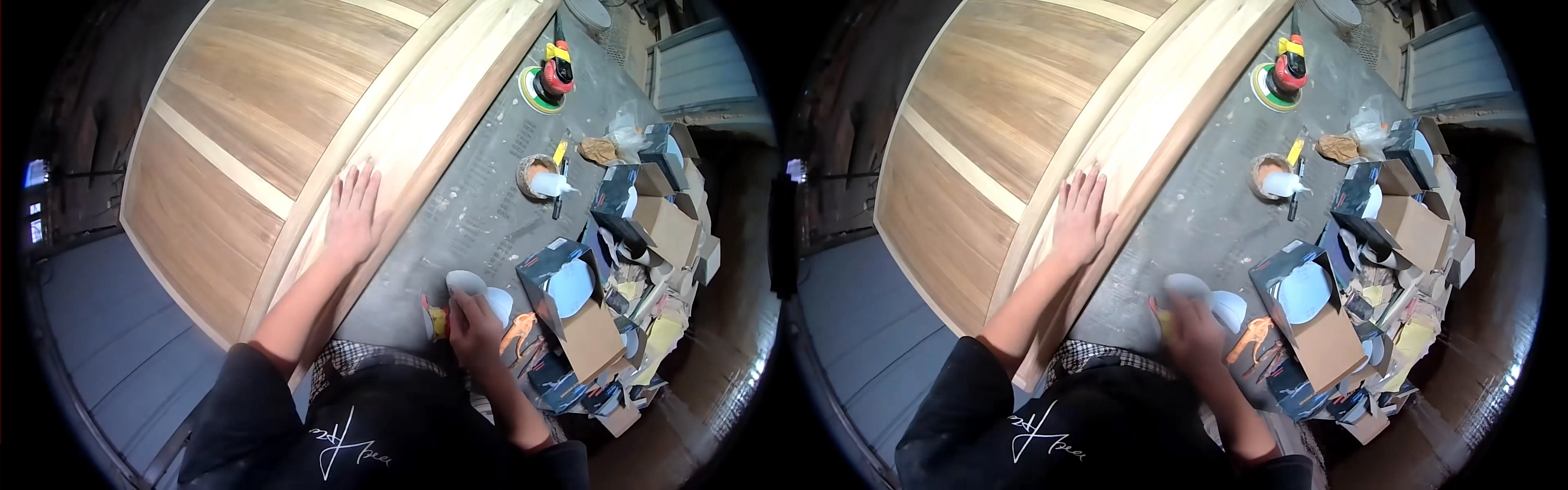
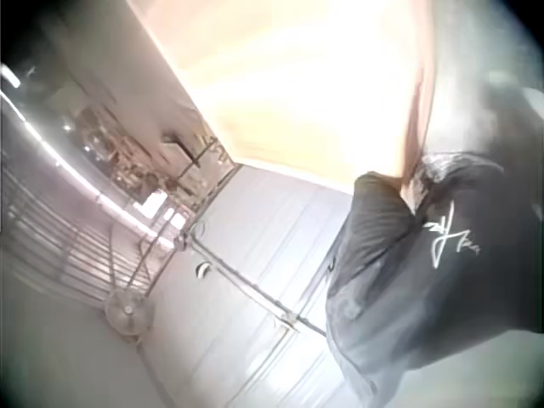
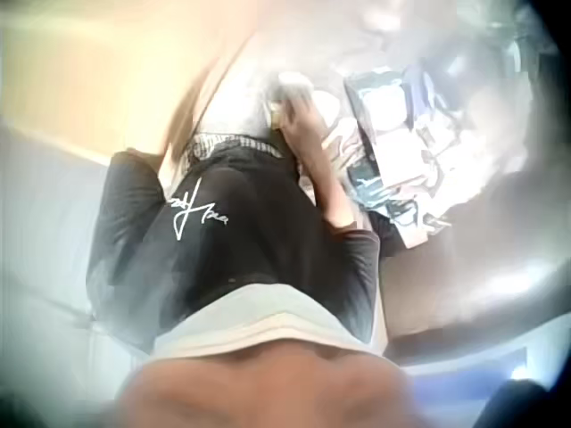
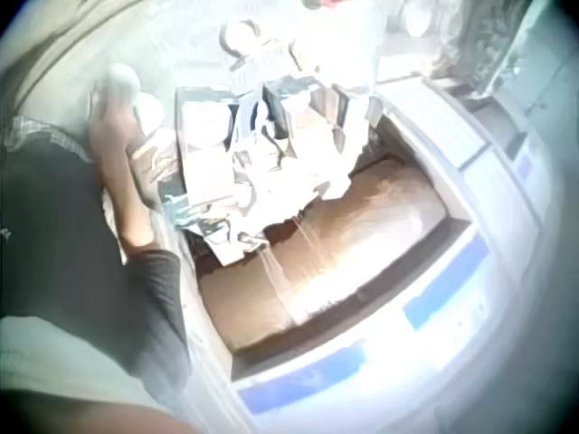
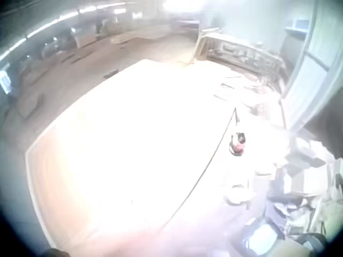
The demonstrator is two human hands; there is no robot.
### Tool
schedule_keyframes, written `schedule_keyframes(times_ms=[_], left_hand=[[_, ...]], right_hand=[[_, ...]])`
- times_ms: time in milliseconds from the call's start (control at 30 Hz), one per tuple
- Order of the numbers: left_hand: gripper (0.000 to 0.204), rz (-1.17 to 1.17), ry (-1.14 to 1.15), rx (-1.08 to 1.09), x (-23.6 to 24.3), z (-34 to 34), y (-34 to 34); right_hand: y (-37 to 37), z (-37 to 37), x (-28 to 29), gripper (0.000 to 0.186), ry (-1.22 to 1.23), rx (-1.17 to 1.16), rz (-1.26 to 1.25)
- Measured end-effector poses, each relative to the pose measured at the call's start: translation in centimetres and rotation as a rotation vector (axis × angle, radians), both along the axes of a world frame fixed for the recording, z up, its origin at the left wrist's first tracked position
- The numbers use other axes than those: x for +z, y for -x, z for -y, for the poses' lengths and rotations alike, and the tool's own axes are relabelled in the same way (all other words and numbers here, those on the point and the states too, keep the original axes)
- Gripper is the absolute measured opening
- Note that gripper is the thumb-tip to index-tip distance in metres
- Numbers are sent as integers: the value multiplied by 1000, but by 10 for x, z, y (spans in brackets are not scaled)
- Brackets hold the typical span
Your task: The person sands the surface and edges of a wooden door panel using a hand-sander, then scrapes the edges with a metal blade. They apply a liquid from a bottle, wipe the surface with a cloth, and continue sanding certain areas.
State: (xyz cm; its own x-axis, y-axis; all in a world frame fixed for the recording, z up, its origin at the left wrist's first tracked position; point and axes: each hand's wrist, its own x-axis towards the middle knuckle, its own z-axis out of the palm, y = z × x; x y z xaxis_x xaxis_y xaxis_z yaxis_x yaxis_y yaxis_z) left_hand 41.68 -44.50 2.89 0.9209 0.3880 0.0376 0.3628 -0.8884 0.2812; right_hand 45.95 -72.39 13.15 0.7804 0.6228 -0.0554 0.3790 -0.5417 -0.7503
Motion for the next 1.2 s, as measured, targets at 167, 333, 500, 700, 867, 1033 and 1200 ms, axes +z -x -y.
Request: schedule_keyframes(times_ms=[167,333,500,700,867,1033,1200], left_hand=[[73,29,-76,-18,0,-23,-18],[74,27,-45,19,-2,-15,2],[69,-1,-84,-56,-2,-29,7],[64,-13,-131,-78,-3,-30,-1],[63,13,-80,-68,-8,-19,22],[59,-13,-45,-41,-6,-10,51],[60,-10,8,-41,-4,4,89]], right_hand=[[6,-9,5,28,118,95,-6],[2,-11,6,26,155,19,113],[1,-15,4,23,259,-12,121],[-22,-3,-31,33,350,33,484],[-39,12,-28,51,440,-70,447],[-3,25,-11,60,408,8,326],[67,84,-35,21,371,-17,42]])
